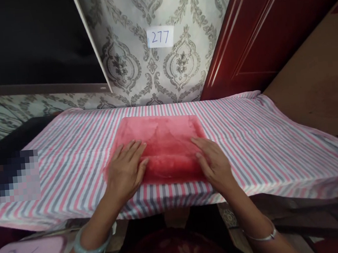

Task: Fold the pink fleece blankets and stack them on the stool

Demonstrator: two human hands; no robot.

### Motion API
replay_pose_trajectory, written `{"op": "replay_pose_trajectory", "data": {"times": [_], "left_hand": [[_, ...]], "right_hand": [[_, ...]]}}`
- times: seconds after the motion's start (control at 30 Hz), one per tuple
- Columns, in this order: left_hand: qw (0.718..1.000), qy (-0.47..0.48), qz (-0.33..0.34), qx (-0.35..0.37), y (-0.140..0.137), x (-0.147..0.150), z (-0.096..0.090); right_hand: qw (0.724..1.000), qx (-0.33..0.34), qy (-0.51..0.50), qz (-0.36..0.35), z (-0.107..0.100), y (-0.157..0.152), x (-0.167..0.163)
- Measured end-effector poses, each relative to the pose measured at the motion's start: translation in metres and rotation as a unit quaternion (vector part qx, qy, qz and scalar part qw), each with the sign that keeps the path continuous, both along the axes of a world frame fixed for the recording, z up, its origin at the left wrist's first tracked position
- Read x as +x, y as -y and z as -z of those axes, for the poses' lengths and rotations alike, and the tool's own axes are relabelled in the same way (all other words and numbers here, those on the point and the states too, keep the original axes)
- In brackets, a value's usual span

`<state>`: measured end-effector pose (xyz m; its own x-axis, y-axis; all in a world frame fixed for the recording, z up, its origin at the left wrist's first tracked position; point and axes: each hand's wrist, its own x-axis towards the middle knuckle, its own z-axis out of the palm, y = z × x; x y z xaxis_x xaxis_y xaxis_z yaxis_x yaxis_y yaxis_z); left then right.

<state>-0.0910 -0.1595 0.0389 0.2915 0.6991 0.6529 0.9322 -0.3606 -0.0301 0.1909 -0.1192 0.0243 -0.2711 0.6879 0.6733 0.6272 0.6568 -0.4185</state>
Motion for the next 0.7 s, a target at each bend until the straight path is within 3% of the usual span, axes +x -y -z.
{"op": "replay_pose_trajectory", "data": {"times": [0.13, 0.3, 0.7], "left_hand": [[0.992, -0.030, -0.079, -0.090, -0.013, -0.004, 0.016], [0.978, -0.044, -0.142, -0.146, -0.011, -0.011, 0.050], [0.973, -0.035, -0.152, -0.173, -0.015, -0.014, 0.050]], "right_hand": [[0.980, -0.088, 0.177, 0.021, 0.023, -0.014, -0.020], [0.963, -0.106, 0.239, 0.056, 0.054, -0.011, -0.023], [0.963, -0.138, 0.227, 0.047, 0.048, -0.014, -0.027]]}}
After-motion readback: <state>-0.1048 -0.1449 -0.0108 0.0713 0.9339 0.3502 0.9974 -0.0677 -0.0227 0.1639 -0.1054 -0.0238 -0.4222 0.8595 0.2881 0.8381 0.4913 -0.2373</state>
